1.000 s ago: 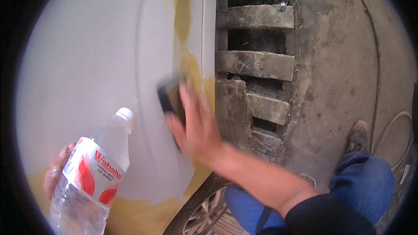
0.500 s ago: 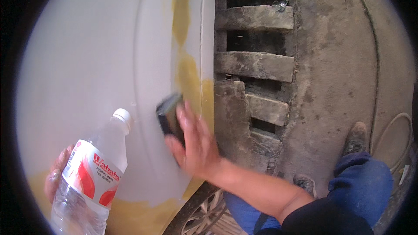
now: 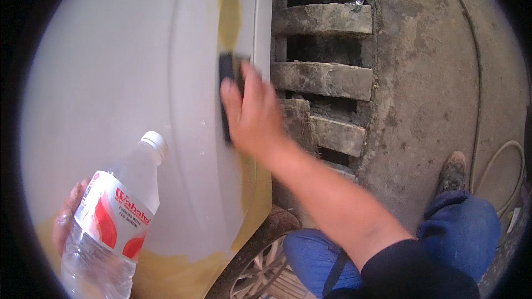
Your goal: The person sands a yellowish patch on the side of a white car door using a sanding block while pouring water from a plastic bottle onto the area. The person briefly wipes the surface with a hand, then continues sanding the same spot.
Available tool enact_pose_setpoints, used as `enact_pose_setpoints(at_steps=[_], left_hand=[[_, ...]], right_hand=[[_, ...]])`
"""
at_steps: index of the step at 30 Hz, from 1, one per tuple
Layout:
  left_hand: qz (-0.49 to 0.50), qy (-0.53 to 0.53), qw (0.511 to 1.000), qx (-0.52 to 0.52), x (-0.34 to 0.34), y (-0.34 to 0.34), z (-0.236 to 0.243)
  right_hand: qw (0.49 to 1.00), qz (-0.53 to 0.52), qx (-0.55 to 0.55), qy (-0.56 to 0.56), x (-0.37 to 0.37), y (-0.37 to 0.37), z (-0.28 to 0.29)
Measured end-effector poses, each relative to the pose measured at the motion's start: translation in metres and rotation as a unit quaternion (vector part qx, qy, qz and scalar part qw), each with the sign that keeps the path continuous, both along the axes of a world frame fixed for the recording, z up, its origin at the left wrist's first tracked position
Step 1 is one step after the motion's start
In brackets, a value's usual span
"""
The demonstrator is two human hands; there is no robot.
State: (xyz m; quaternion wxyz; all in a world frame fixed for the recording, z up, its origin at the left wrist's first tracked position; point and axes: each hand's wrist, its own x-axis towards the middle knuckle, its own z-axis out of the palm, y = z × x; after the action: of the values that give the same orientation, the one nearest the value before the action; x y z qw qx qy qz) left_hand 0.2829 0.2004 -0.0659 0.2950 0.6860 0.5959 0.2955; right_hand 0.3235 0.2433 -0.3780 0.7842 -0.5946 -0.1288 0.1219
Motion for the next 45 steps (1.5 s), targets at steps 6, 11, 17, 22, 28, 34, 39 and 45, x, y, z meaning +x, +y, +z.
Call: enact_pose_setpoints(at_steps=[6, 11, 17, 22, 28, 34, 39, 45], left_hand=[[-0.305, 0.136, 0.938, -0.089, -0.016, 0.060, -0.023], [-0.228, 0.016, 0.927, -0.298, -0.024, 0.043, 0.019], [-0.287, 0.252, 0.924, 0.004, -0.056, 0.070, 0.031], [-0.273, 0.266, 0.924, -0.009, -0.071, 0.091, 0.047], [-0.293, 0.307, 0.905, 0.031, -0.081, 0.096, 0.051], [-0.490, 0.312, 0.802, 0.139, -0.051, 0.056, 0.000], [-0.519, 0.440, 0.711, 0.178, -0.052, 0.066, 0.017], [-0.467, 0.389, 0.791, 0.062, -0.054, 0.065, 0.017]], right_hand=[[0.999, 0.008, -0.020, -0.028, -0.062, -0.047, -0.014], [1.000, 0.007, 0.020, -0.023, -0.060, -0.029, -0.009], [0.999, 0.005, -0.039, -0.007, -0.039, -0.016, -0.023], [0.997, 0.057, 0.046, -0.022, -0.109, -0.057, -0.010], [0.998, 0.017, -0.058, 0.016, -0.003, -0.003, -0.036], [0.998, 0.056, 0.036, -0.022, -0.129, -0.065, -0.008], [0.998, 0.023, -0.054, 0.015, -0.021, -0.009, -0.038], [0.998, 0.055, 0.004, -0.025, -0.114, -0.059, -0.015]])
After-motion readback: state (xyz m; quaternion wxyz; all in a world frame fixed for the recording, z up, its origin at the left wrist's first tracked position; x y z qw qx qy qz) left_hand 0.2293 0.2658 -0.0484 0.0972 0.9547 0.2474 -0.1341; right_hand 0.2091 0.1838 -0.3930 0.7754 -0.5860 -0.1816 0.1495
